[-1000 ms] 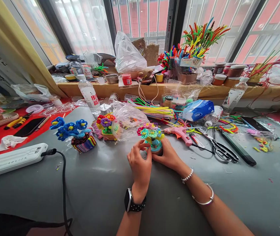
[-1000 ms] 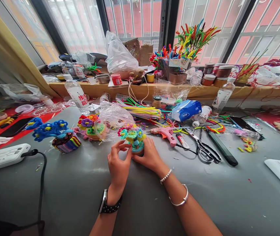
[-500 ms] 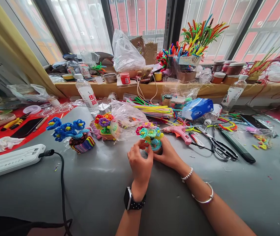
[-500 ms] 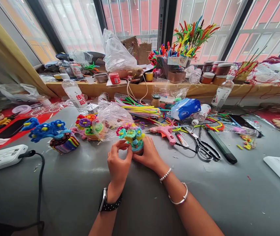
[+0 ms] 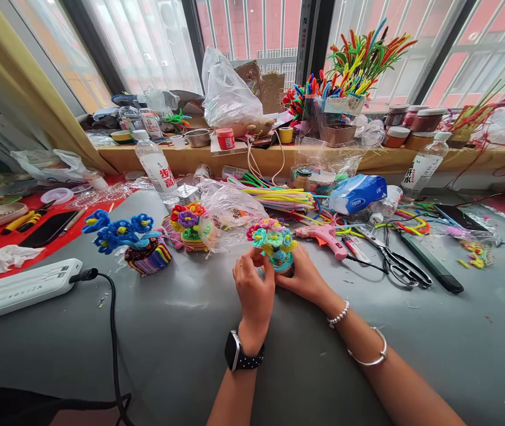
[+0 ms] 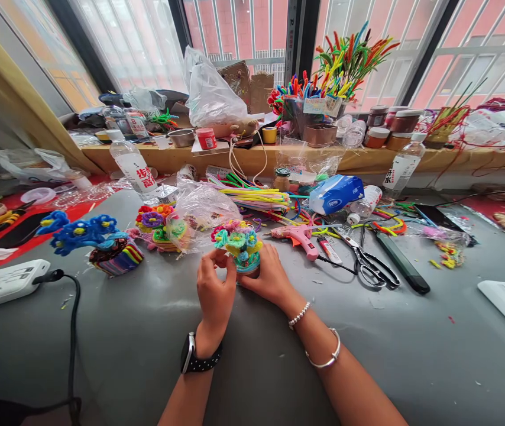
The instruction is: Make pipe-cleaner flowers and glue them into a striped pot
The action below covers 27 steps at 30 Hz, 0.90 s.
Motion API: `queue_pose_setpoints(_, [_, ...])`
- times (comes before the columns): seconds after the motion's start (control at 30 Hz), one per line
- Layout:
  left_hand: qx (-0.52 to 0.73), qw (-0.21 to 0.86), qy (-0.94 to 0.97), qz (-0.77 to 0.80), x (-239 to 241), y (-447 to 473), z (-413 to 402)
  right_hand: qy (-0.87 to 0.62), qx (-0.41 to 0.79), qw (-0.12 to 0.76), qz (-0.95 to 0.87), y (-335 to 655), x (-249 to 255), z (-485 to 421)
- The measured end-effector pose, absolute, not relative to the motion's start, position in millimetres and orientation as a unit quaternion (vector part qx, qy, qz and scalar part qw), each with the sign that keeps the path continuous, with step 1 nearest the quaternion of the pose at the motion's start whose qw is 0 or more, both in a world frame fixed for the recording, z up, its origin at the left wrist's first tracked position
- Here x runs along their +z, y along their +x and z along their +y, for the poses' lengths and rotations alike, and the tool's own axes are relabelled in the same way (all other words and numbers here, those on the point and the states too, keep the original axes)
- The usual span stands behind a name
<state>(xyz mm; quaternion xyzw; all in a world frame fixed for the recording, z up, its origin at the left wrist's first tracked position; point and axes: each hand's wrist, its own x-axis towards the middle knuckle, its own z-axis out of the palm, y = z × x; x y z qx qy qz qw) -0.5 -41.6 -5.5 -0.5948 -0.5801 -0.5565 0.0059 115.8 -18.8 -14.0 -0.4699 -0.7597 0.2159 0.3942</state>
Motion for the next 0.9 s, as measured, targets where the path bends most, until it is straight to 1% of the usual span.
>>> queue_pose_setpoints(0.17, [-0.562, 0.02, -0.603, -0.566, -6.0, -2.3, -45.7, -0.471, 0.217, 0.39, -0.761, 115.9, -11.5, -19.7])
queue_pose_setpoints(0.43, [-0.54, 0.048, -0.603, -0.585, -6.6, -4.5, -47.8, -0.474, 0.214, 0.387, -0.761, 115.7, -13.0, -19.0])
queue_pose_setpoints(0.77, [-0.506, 0.058, -0.625, -0.591, -7.1, -2.3, -47.1, -0.479, 0.215, 0.388, -0.757, 115.7, -12.3, -19.9])
queue_pose_setpoints(0.9, [-0.512, 0.058, -0.621, -0.59, -6.9, -0.9, -46.7, -0.476, 0.214, 0.394, -0.757, 115.4, -11.9, -20.1])
